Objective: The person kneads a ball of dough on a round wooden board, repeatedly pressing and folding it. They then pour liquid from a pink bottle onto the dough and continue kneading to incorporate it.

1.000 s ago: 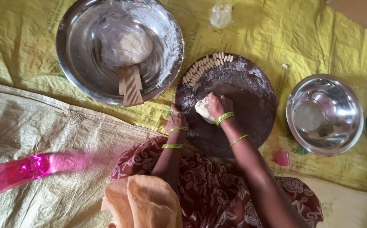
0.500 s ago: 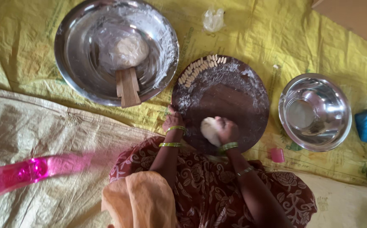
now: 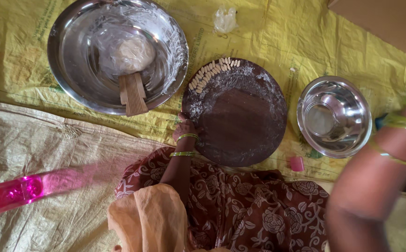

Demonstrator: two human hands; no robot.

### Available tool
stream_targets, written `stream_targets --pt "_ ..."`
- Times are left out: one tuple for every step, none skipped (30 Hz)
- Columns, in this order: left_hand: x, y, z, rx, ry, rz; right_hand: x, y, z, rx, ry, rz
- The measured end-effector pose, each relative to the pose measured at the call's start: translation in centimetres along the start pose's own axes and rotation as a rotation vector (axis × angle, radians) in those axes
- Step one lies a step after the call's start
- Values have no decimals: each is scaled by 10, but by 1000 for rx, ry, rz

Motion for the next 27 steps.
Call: stream_targets --pt "3 2 1 1 -9 11 -40 24 -10 -87 -40 58" --pt "6 3 2 2 -17 21 -87 54 -21 -151 -73 142" --pt "7 6 1 12 3 13 -132 83 -31 -220 -83 290" --pt "8 6 -1 22 21 2 -183 115 -39 -289 -112 457" --pt "8 7 -2 32 38 -9 -228 142 -46 -365 -159 616" --pt "8 5 -1 30 39 -11 -265 161 -53 -514 -216 694" --pt "6 4 1 27 40 -14 -288 173 -60 -659 -285 754" --pt "4 3 0 29 43 -16 -301 180 -69 -790 -344 790" --pt "1 0 0 16 27 -29 -303 182 -79 -767 -286 802" --pt "-5 -2 -1 1 15 -40 -297 181 -91 -716 -215 819" --pt "-11 -4 -2 -15 2 -50 -290 180 -101 -609 -104 844" --pt "-18 -7 -4 32 1 -42 -288 177 -109 -592 -43 889" --pt "-26 -11 -5 80 1 -35 -285 173 -115 -574 18 933" --pt "-34 -18 -10 122 -1 -31 -280 171 -120 -555 74 976" --pt "-42 -31 -16 164 47 -73 -273 170 -117 -475 2 901" --pt "-51 -42 -18 222 79 -103 -272 168 -112 -392 -71 834" --pt "-63 -52 -22 258 122 -120 -275 161 -105 -308 -142 765" --pt "-76 -64 -21 197 164 -119 -281 156 -107 -298 -30 745" --pt "-91 -75 -16 114 222 -121 -288 150 -109 -287 81 725" --pt "-106 -87 -5 17 288 -142 -296 143 -112 -278 196 704" --pt "-124 -102 13 -94 354 -225 -302 138 -109 -254 171 688" --pt "-143 -116 37 -214 439 -342 -304 135 -109 -229 141 670" --pt "-160 -129 64 -311 523 -466 -305 133 -110 -204 110 652" --pt "-175 -138 97 -409 599 -593 -304 132 -113 -201 83 644" --pt "-184 -139 130 -468 608 -669 -305 132 -118 -198 55 635" --pt "-193 -135 165 -527 606 -749 -308 134 -123 -189 28 635" --pt "-196 -124 200 -535 512 -787 -311 137 -130 -151 56 611"
Point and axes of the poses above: each hand's wrist, its own x-axis towards the middle knuckle, its own y-axis out of the palm, z = x × y, the point moved 5 cm from there along x, towards the middle knuckle, and after that the axes turned 6 degrees about x, right-handed, at the moved point
